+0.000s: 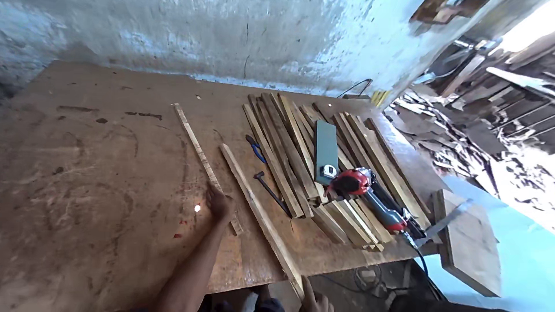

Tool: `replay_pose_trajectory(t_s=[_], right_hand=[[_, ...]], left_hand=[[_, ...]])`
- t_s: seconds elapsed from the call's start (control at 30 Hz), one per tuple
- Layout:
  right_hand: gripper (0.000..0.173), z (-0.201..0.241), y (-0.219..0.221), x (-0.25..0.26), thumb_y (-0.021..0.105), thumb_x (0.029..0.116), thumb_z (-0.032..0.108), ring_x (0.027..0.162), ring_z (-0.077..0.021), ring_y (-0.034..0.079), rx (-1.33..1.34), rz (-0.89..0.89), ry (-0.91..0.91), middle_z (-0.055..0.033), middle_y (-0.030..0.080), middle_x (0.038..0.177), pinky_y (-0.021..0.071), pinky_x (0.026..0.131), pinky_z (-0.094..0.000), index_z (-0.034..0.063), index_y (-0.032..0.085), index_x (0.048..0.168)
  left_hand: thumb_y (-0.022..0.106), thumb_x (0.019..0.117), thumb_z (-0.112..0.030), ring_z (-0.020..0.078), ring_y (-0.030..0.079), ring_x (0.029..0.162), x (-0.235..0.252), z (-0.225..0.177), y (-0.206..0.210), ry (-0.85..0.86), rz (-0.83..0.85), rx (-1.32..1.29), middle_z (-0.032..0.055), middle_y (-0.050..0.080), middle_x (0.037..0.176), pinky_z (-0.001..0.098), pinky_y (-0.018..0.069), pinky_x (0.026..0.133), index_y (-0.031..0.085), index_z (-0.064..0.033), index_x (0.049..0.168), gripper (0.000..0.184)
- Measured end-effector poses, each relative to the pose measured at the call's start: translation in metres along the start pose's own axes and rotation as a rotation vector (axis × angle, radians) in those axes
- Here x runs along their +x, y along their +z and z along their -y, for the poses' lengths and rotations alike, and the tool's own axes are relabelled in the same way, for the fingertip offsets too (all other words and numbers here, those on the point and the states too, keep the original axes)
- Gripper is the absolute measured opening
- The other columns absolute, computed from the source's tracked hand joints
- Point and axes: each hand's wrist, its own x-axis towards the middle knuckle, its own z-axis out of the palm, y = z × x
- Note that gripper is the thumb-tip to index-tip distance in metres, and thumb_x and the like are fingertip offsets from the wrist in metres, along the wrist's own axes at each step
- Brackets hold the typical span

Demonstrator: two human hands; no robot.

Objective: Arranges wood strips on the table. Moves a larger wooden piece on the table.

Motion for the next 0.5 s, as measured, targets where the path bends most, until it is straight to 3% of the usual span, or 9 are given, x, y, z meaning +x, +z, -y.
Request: replay_pose_trajectory(t_s=[0.17,0.27,0.37,0.43,0.5], right_hand=[[0.071,0.003,0.011,0.001,0.064,0.0843,0.003,0.111,-0.0526,0.060,0.007,-0.049,-0.009,-0.0311,0.059,0.128,0.0497,0.086,-0.0665,0.0283,0.054,0.150],[0.072,-0.001,0.020,-0.001,0.066,0.0812,0.002,0.109,-0.0520,0.060,0.054,-0.069,-0.054,-0.0295,0.061,0.124,0.0498,0.084,-0.0668,0.0275,0.057,0.148],[0.069,-0.002,0.017,-0.005,0.067,0.0821,0.005,0.110,-0.0485,0.063,0.167,0.026,-0.071,-0.0254,0.065,0.123,0.0508,0.086,-0.0660,0.0237,0.058,0.148],[0.065,0.000,0.007,-0.005,0.067,0.0870,0.010,0.104,-0.0429,0.069,0.280,0.206,-0.057,-0.0205,0.071,0.117,0.0541,0.088,-0.0638,0.0180,0.054,0.151],[0.063,0.008,0.003,-0.002,0.067,0.0879,0.012,0.082,-0.0379,0.073,0.377,0.287,-0.066,-0.0185,0.075,0.097,0.0569,0.076,-0.0625,0.0136,0.055,0.149]], left_hand=[[0.072,0.0855,-0.010,0.0392,0.035,0.149,-0.008,0.025,-0.019,0.042,0.004,-0.009,0.0259,0.027,0.164,0.0542,0.0330,0.119,0.004,-0.0010,0.164,0.104],[0.069,0.0902,-0.010,0.0435,0.051,0.136,-0.018,0.047,-0.040,0.028,-0.019,-0.022,0.0288,0.038,0.158,0.0570,0.0447,0.109,0.004,-0.0011,0.164,0.099],[0.066,0.0946,-0.013,0.0471,0.041,0.143,-0.026,0.076,-0.065,0.050,-0.051,-0.007,0.0315,0.036,0.157,0.0582,0.0359,0.116,0.020,0.0039,0.160,0.082],[0.068,0.0965,-0.019,0.0477,0.040,0.143,-0.031,0.102,-0.081,0.060,-0.067,-0.004,0.0333,0.035,0.157,0.0562,0.0358,0.118,0.008,0.0020,0.163,0.092],[0.068,0.0941,-0.015,0.0462,0.038,0.145,-0.037,0.126,-0.099,0.067,-0.061,-0.014,0.0337,0.032,0.159,0.0532,0.0343,0.119,0.004,0.0018,0.163,0.096]])
